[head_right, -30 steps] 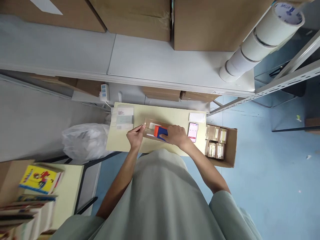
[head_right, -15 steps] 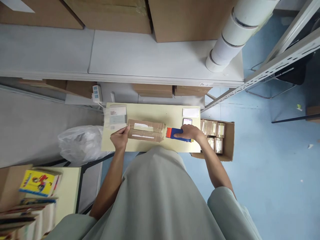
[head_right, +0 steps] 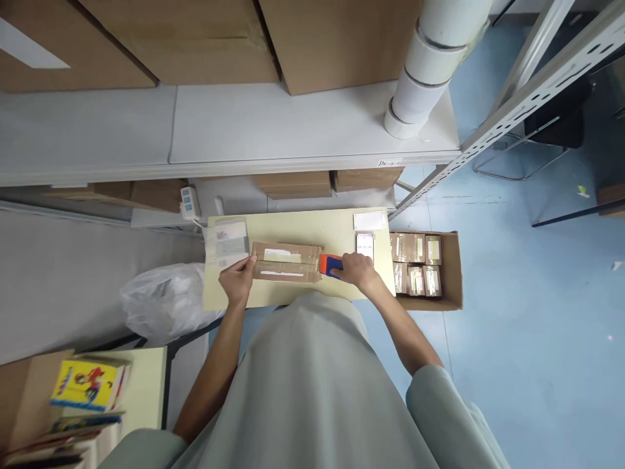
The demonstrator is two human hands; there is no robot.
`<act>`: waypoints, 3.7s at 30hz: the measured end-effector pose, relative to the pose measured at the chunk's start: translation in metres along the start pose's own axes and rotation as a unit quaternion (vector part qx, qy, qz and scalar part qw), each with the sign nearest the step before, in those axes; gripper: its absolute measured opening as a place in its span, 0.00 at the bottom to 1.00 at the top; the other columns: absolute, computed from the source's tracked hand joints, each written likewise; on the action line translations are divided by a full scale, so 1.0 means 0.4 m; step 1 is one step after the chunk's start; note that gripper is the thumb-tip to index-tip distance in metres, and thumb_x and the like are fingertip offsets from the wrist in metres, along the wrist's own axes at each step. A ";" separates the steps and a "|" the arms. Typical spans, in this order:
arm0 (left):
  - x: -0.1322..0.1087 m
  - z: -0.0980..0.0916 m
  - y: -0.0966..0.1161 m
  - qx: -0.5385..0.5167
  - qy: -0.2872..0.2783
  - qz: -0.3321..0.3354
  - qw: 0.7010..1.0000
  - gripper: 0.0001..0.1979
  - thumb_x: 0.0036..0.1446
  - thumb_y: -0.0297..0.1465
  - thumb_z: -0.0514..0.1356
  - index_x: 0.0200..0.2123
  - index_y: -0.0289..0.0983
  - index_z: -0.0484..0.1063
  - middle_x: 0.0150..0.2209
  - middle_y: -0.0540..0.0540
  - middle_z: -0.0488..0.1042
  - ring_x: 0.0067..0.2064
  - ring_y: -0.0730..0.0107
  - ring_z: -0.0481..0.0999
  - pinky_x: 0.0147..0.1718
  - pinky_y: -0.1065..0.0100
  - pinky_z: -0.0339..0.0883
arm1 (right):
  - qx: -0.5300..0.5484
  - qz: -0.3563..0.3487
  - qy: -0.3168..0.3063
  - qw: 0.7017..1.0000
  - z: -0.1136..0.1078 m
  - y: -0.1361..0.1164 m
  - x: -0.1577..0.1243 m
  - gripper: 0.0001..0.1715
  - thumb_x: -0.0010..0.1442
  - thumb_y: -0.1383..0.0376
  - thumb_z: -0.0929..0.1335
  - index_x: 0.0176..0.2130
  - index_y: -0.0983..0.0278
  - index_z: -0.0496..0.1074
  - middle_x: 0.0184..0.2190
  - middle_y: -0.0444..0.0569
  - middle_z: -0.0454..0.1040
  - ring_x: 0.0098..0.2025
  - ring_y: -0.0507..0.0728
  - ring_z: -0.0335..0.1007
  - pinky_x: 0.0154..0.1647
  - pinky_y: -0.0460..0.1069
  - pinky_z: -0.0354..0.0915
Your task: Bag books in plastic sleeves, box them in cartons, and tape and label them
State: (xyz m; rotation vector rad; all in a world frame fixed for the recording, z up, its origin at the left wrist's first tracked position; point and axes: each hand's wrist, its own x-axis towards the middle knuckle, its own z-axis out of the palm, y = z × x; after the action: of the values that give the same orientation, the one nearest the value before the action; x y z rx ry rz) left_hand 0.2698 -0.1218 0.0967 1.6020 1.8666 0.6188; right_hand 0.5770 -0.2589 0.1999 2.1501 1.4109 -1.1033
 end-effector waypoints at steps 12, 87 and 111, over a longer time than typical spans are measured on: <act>0.027 -0.029 -0.027 -0.043 -0.075 -0.017 0.996 0.13 0.57 0.41 0.68 0.41 0.40 0.84 0.43 0.42 0.88 0.45 0.54 0.87 0.50 0.58 0.79 | 0.039 0.125 0.115 0.985 0.180 -0.067 -0.015 0.23 0.79 0.52 0.65 0.56 0.66 0.79 0.49 0.65 0.86 0.53 0.66 0.85 0.47 0.51 0.72; -0.034 -0.025 -0.079 -0.228 -0.103 0.076 0.965 0.17 0.69 0.44 0.61 0.50 0.39 0.80 0.52 0.39 0.85 0.55 0.54 0.84 0.59 0.57 0.76 | 0.562 -0.055 0.484 0.669 0.350 -0.208 0.076 0.22 0.71 0.45 0.71 0.47 0.60 0.77 0.54 0.58 0.80 0.60 0.64 0.77 0.62 0.62 0.76; 0.161 0.128 -0.106 -0.175 -0.225 -0.051 0.957 0.28 0.52 0.22 0.65 0.58 0.36 0.76 0.54 0.36 0.85 0.55 0.54 0.85 0.59 0.54 0.77 | 0.561 -0.022 0.342 0.754 0.294 -0.115 0.305 0.35 0.64 0.37 0.71 0.51 0.63 0.82 0.53 0.63 0.86 0.56 0.69 0.82 0.59 0.64 0.77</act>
State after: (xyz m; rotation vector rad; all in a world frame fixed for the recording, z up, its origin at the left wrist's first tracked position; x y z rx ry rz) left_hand 0.2695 -0.0672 0.0220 1.2762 1.4016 0.4597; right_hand 0.5122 -0.2386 0.0378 3.6982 1.0875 -1.4823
